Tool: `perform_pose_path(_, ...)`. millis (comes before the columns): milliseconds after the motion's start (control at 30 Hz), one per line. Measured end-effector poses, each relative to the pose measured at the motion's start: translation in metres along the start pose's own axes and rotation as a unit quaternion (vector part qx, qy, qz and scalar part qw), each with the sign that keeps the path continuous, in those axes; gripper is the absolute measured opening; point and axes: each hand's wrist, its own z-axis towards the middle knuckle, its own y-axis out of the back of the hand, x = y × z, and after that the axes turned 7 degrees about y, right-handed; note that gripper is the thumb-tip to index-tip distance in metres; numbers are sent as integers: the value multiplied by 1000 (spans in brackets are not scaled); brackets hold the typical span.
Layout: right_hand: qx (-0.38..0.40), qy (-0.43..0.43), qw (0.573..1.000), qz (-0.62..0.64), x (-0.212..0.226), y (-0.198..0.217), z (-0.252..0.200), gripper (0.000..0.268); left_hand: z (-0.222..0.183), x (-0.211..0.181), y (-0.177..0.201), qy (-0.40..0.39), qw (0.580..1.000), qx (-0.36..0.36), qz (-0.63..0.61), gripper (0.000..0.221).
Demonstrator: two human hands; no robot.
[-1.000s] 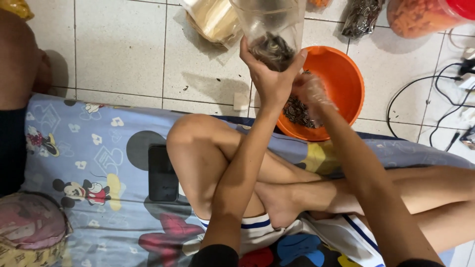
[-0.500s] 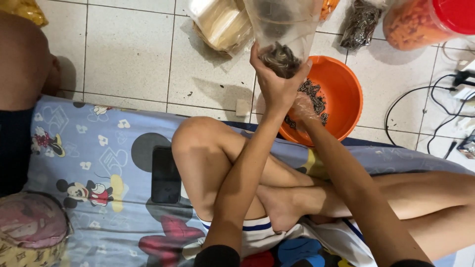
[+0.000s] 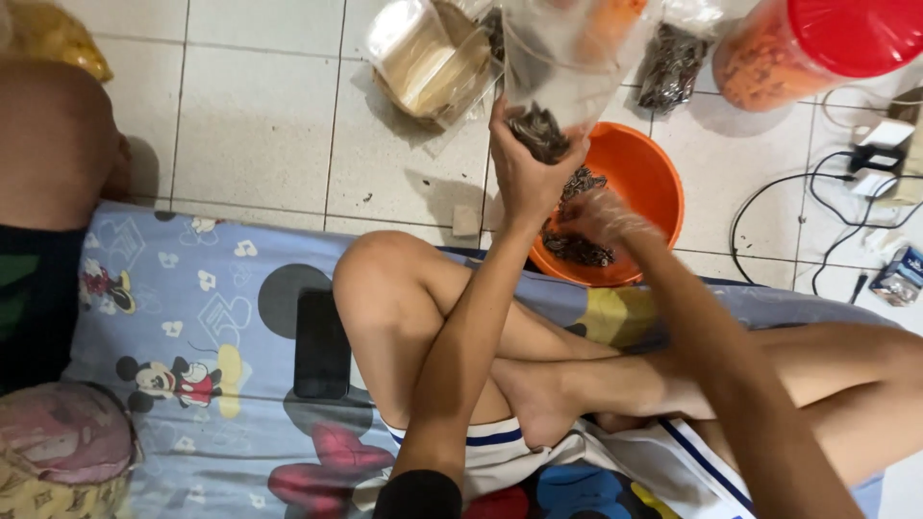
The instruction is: Scooping small cookies or snacks from a bowl into a plastic bag for packaging.
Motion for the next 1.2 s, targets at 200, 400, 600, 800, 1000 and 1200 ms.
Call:
perform_pose_path(200, -195, 69, 978, -8, -29, 76, -78, 18, -6, 14, -10, -33, 994, 65, 80, 97)
perform_pose_path(400, -411, 254, 857, 177, -31, 114, -174, 5, -16, 33, -13, -203, 952, 129, 189, 94)
perform_pose_path(600, -433, 351, 817, 144, -1, 116, -210, 3, -30, 38, -14, -263, 912, 175, 262, 94)
perform_pose_path(800, -373, 274, 886, -39, -5, 108, -206, 14, -40, 35, -11, -337, 888, 163, 266, 83)
perform_pose_path(1000, -386, 236, 884, -116, -24, 99, -195, 30, -40, 38, -14, -307, 890, 204, 270, 89)
perform_pose_path(1200, -440, 253, 833, -218, -30, 97, -191, 14, -39, 39, -15, -322, 891, 189, 258, 89)
